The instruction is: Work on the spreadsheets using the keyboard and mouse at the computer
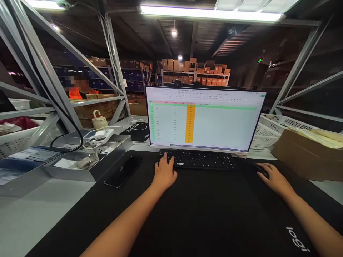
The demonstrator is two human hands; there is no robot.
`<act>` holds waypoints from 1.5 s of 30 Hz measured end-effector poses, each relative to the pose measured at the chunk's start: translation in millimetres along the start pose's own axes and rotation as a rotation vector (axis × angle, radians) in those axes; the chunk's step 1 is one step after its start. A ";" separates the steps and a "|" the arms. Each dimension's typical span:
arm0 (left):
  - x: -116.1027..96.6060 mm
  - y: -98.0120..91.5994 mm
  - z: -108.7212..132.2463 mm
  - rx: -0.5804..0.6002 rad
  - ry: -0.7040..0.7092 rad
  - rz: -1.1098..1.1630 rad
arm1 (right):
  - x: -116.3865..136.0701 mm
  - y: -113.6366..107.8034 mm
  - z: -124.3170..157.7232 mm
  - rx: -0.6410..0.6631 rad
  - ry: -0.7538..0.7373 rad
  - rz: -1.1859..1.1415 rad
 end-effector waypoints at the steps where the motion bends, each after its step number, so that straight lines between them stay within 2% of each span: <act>1: 0.0 0.7 -0.3 0.007 -0.002 0.004 | -0.3 0.5 -0.2 -0.004 -0.005 -0.003; 15: -2.7 5.8 -1.5 0.036 0.041 -0.027 | -0.5 4.2 -1.5 -0.048 -0.017 -0.063; 23: -3.5 4.0 0.4 0.031 0.033 -0.023 | -12.9 13.9 -5.6 -0.072 -0.066 -0.071; 29: -1.6 3.6 0.3 -0.004 0.022 -0.034 | -2.2 4.0 -2.6 -0.022 -0.036 -0.032; 36: 1.4 3.9 -1.5 0.033 -0.025 0.011 | 7.3 -5.0 -0.1 -0.022 -0.010 -0.022; 41: 0.9 4.5 -1.3 0.038 -0.026 0.030 | 9.3 -6.6 0.8 0.008 0.027 -0.009; 45: -0.8 6.0 -1.5 0.027 0.006 0.026 | 6.2 -3.4 -0.5 -0.018 0.014 -0.030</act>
Point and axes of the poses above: each hand's wrist, its own z-axis away from the middle knuckle, its own y-axis out of the palm, x = y × z, the point moved 9 cm from there along -z, towards the middle knuckle, and after that the axes turned 3 degrees about y, right-handed, at the moved point
